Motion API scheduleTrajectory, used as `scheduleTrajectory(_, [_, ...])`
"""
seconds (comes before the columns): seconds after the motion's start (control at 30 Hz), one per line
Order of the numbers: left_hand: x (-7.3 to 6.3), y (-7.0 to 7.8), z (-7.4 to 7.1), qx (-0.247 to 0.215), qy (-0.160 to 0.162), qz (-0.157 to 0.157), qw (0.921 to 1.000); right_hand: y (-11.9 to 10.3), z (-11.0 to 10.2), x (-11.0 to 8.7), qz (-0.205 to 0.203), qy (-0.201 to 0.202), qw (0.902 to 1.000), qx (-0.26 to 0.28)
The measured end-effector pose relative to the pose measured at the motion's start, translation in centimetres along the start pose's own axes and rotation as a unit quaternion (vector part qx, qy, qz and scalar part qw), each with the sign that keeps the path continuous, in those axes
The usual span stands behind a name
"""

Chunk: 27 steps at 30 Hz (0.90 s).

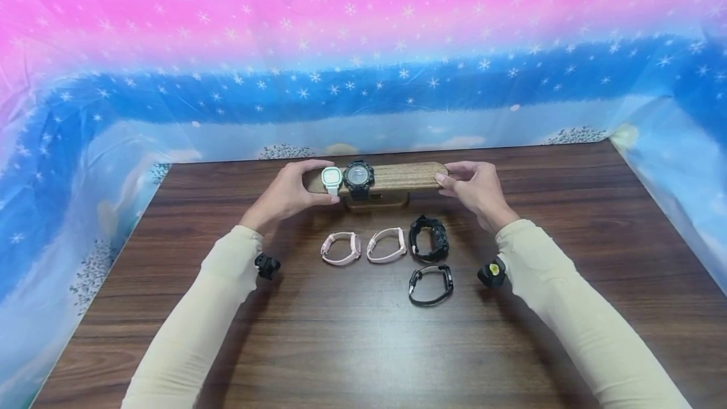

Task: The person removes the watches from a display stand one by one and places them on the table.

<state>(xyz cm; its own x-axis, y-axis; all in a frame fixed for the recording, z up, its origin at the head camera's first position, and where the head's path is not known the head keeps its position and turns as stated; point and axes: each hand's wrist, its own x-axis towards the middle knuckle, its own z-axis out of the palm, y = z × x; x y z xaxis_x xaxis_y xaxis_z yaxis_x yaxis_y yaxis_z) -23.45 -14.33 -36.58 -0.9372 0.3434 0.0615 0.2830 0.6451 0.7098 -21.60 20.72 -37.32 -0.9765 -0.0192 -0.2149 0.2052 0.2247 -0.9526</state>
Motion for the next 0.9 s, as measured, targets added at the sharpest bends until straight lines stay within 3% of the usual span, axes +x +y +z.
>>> scheduleTrajectory(0.9, [-1.1,-0.9,-1.1,-0.013,0.01,-0.018,0.9997,0.0,0.1,0.0,-0.022,0.011,0.9996,-0.012])
